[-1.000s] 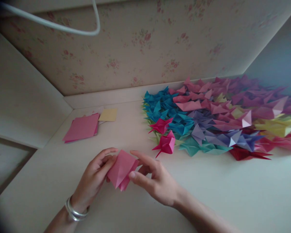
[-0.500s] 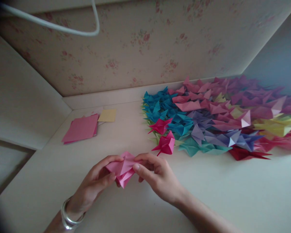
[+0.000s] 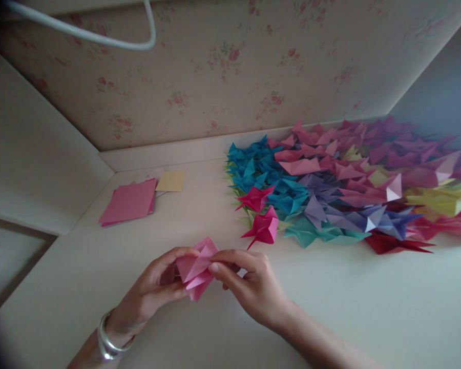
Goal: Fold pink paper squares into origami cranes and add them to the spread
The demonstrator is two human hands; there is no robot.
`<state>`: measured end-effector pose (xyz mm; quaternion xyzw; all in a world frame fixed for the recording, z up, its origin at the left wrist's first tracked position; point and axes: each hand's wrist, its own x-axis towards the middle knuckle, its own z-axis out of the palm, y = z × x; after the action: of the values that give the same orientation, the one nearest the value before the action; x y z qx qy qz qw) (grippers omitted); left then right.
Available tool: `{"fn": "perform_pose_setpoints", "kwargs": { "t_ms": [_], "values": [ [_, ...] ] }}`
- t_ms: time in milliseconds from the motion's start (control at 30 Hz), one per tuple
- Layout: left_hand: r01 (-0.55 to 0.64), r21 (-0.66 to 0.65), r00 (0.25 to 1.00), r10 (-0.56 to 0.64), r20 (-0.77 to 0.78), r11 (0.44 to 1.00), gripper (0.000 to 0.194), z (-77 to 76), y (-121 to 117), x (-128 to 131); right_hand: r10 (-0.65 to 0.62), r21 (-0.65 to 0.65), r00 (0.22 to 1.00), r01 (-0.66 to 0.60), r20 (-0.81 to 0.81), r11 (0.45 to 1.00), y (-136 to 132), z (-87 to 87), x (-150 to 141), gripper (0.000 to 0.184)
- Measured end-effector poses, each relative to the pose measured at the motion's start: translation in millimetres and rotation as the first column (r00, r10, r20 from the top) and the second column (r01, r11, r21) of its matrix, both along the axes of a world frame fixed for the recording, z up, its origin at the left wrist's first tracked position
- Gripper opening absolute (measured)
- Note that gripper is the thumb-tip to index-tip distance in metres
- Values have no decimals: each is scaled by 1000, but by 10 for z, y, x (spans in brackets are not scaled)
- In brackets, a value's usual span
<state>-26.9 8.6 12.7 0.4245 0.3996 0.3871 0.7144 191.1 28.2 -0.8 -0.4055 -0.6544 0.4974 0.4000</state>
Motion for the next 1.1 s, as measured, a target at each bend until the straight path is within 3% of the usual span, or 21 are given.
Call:
{"fn": "perform_pose_setpoints", "kwargs": {
  "t_ms": [100, 233, 400, 500, 567, 733, 800, 900, 1000, 1100],
  "values": [
    [-44, 61, 997, 48, -65, 997, 36, -14, 8, 53, -7, 68, 999, 5, 36, 998, -16, -18, -6, 15],
    [-63, 287, 976, 119, -183, 956, 29, 5, 35, 100, 15, 173, 998, -26, 65, 985, -21, -9, -12, 12],
    [-102, 409, 934, 229, -274, 907, 32, 1, 38, 75, 117, 174, 993, -118, 14, 978, -16, -5, -16, 27],
    [-110, 452, 899, 282, -335, 885, 31, -20, 17, 64, 121, 184, 993, -115, -18, 976, -9, -14, -23, 20],
    [-107, 466, 890, 294, -348, 878, 28, -27, 7, 66, 118, 170, 993, -112, -26, 979, -3, -10, -21, 16],
    [-55, 445, 896, 241, -372, 894, 21, -16, 13, 57, 169, -4, 981, -170, -98, 985, 19, 48, 10, 29],
    [-46, 450, 891, 240, -384, 892, 19, -5, 16, 53, 169, -45, 979, -175, -114, 983, 34, 71, 18, 25],
    [-13, 430, 885, 210, -415, 903, 16, 22, 14, 69, 127, -75, 989, -133, -77, 988, 59, 84, 10, 13],
    [35, 391, 887, 152, -436, 920, 13, 61, 11, 112, 88, -118, 993, -98, -84, 988, 65, 68, -19, 15],
    [9, 359, 908, 142, -393, 933, 16, 84, 8, 153, 48, -130, 992, -63, -118, 989, 45, 39, -56, 20]
  ]
}}
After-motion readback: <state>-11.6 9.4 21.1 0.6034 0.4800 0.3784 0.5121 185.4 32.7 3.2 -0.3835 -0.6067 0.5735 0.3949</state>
